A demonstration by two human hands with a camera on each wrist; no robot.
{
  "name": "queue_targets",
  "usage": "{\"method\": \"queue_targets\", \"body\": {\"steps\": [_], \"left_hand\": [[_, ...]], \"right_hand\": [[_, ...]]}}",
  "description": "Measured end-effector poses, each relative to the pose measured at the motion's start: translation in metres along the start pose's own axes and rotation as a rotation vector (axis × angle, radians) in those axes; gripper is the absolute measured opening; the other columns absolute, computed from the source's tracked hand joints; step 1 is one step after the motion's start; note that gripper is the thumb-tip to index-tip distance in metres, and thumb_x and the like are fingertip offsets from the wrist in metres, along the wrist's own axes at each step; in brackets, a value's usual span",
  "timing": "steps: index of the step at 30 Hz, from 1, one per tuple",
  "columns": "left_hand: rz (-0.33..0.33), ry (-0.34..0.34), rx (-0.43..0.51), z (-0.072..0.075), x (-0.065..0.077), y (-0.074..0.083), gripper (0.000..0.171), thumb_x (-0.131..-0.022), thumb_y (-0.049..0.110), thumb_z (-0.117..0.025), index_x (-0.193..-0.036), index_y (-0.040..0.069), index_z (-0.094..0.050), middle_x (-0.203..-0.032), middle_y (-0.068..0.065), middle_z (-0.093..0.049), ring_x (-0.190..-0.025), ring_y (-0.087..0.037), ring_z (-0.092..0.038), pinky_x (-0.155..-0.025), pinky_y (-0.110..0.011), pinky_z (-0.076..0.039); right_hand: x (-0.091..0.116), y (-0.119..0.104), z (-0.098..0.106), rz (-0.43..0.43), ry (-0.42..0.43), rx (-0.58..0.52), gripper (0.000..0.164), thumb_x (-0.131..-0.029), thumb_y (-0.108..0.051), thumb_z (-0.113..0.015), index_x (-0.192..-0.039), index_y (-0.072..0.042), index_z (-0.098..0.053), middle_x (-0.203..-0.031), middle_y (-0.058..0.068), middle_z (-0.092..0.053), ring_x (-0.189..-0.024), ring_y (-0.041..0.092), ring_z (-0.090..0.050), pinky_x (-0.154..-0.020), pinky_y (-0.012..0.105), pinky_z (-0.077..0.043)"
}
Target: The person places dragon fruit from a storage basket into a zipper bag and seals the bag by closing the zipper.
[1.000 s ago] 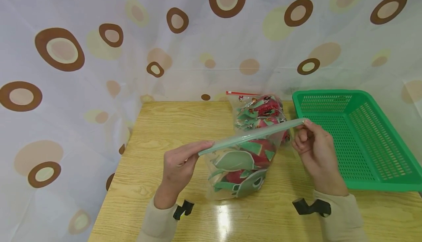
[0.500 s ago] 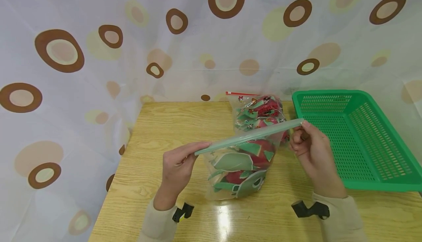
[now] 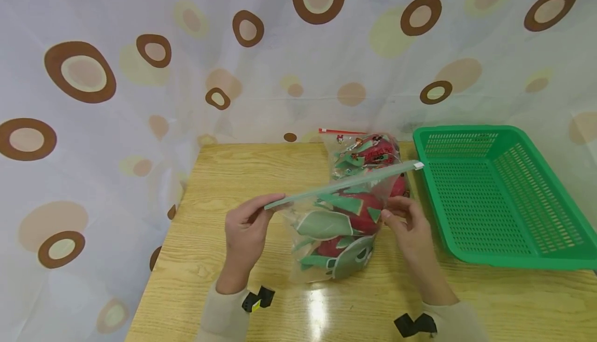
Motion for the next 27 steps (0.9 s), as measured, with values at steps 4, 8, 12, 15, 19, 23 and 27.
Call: {"method": "queue_targets", "body": {"steps": [4,8,12,15,19,23,27], "left_hand": [[0.084,0.044,0.072,0.003,0.0,-0.002,0.021,-0.096,-0.009,-0.055,-0.109,-0.008,-0.071,-0.08,-0.016,-0.074,-0.07,-0.006,-0.071,-0.052,-0.015,-0.047],[0.129,0.082,0.082,0.007,0.0,-0.006,0.019,-0.096,-0.005,-0.056,-0.11,-0.01,-0.068,-0.096,-0.008,-0.077,-0.09,-0.017,-0.075,-0.085,-0.034,-0.061],[0.19,0.111,0.087,0.008,0.0,-0.01,0.02,-0.099,0.0,-0.055,-0.113,-0.01,-0.066,-0.098,0.002,-0.077,-0.091,-0.015,-0.074,-0.085,-0.036,-0.061],[0.229,0.129,0.077,0.01,0.0,-0.013,0.022,-0.1,0.003,-0.055,-0.115,-0.009,-0.066,-0.1,0.005,-0.076,-0.092,-0.015,-0.073,-0.085,-0.035,-0.061],[0.264,0.17,0.057,0.012,0.001,-0.018,0.023,-0.101,0.006,-0.055,-0.117,-0.006,-0.065,-0.103,0.004,-0.075,-0.095,-0.014,-0.072,-0.088,-0.032,-0.06],[0.29,0.196,0.029,0.014,0.0,-0.022,0.025,-0.102,0.008,-0.053,-0.121,-0.004,-0.064,-0.108,-0.009,-0.073,-0.102,-0.015,-0.071,-0.093,-0.029,-0.057],[0.404,0.204,-0.037,0.015,0.002,-0.026,0.035,-0.103,0.009,-0.052,-0.138,0.007,-0.055,-0.122,-0.014,-0.066,-0.113,-0.015,-0.065,-0.099,-0.024,-0.053]], "right_hand": [[0.011,0.027,-0.007,-0.077,-0.123,0.209,0.063,-0.098,-0.018,-0.063,-0.153,-0.017,-0.031,-0.151,0.006,-0.036,-0.136,0.031,-0.038,-0.112,0.044,-0.04],[0.02,0.047,-0.019,-0.115,-0.274,0.217,0.089,-0.095,-0.018,-0.067,-0.159,-0.037,-0.008,-0.163,0.016,-0.019,-0.144,0.046,-0.03,-0.113,0.066,-0.03],[0.021,0.056,-0.026,-0.106,-0.262,0.236,0.094,-0.093,-0.019,-0.071,-0.158,-0.042,-0.007,-0.162,0.019,-0.02,-0.142,0.047,-0.035,-0.108,0.064,-0.039],[0.018,0.057,-0.03,-0.091,-0.241,0.262,0.093,-0.092,-0.021,-0.072,-0.158,-0.041,-0.009,-0.161,0.02,-0.021,-0.14,0.049,-0.035,-0.103,0.064,-0.045],[0.015,0.056,-0.037,-0.095,-0.235,0.274,0.09,-0.093,-0.024,-0.071,-0.158,-0.038,-0.01,-0.161,0.02,-0.022,-0.139,0.05,-0.035,-0.1,0.063,-0.047],[0.013,0.054,-0.045,-0.091,-0.223,0.298,0.088,-0.094,-0.027,-0.069,-0.16,-0.032,-0.01,-0.163,0.018,-0.02,-0.142,0.048,-0.033,-0.108,0.065,-0.039],[0.01,0.053,-0.05,-0.078,-0.208,0.323,0.088,-0.094,-0.026,-0.069,-0.16,-0.022,-0.012,-0.163,0.018,-0.02,-0.145,0.046,-0.029,-0.115,0.066,-0.03]]}}
Point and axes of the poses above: each hand's wrist, its own x-axis away from the middle knuckle, its own z-axis out of the back of the hand, y = z × x, the point moved 2 cm from there along -x, towards the middle knuckle
